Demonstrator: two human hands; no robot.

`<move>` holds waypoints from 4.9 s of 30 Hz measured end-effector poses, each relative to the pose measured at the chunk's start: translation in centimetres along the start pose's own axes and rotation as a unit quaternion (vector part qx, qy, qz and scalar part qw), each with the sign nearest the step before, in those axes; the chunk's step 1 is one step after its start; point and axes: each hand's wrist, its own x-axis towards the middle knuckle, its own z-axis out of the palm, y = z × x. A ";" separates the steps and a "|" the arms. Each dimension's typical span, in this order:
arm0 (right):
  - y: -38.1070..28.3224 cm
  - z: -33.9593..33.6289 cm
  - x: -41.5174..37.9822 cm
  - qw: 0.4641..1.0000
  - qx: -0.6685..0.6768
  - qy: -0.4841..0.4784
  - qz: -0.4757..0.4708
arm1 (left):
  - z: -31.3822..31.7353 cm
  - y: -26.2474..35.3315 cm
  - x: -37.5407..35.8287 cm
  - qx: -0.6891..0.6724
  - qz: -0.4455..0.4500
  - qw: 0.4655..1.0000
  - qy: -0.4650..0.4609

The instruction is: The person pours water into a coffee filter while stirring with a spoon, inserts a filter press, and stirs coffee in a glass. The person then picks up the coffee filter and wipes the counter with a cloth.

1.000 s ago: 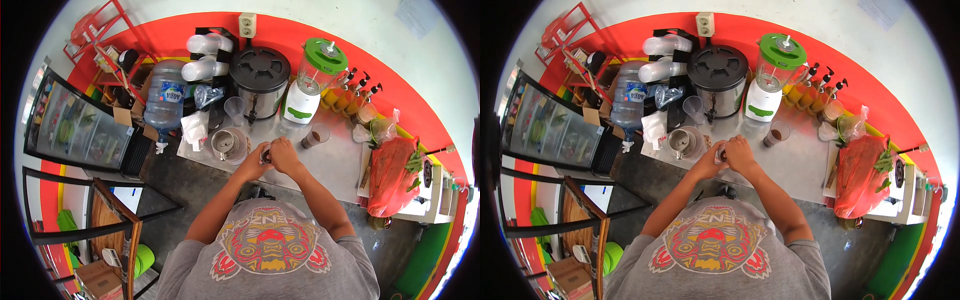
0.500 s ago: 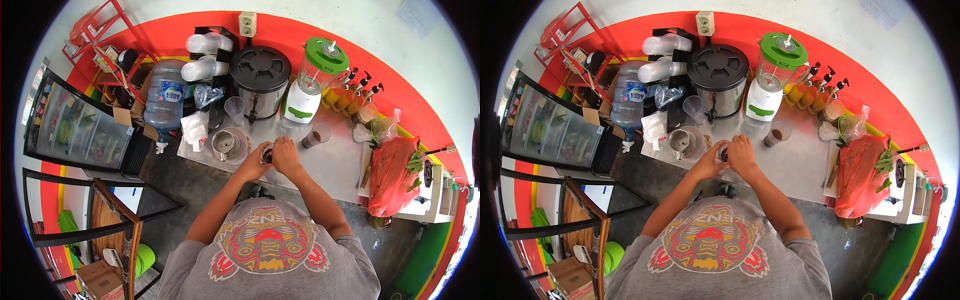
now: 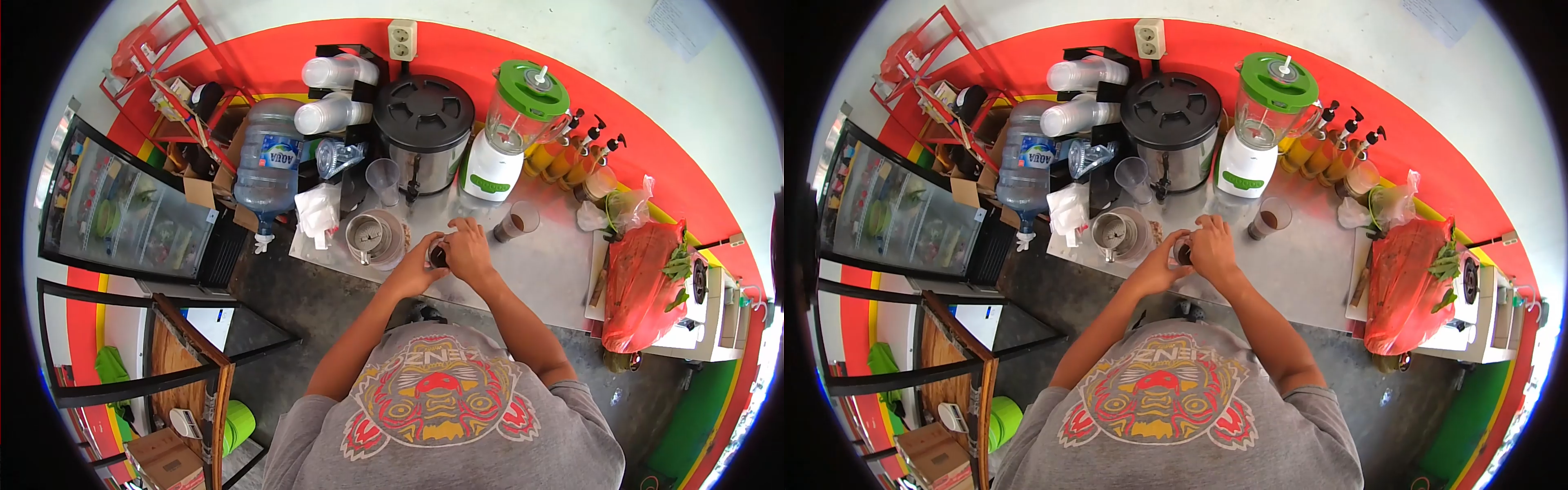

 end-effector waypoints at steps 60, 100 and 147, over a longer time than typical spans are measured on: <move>0.8 -2.5 0.1 0.995 0.037 -0.079 -0.043 | -0.2 -0.3 0.0 -0.052 -0.026 0.998 -0.020; 1.5 -1.3 -0.7 0.999 0.014 -0.027 -0.024 | -0.3 -0.3 0.2 -0.032 -0.024 0.999 -0.023; -2.1 -10.3 -4.8 0.968 0.142 0.201 0.052 | 0.7 -0.1 0.2 0.069 0.058 0.996 0.022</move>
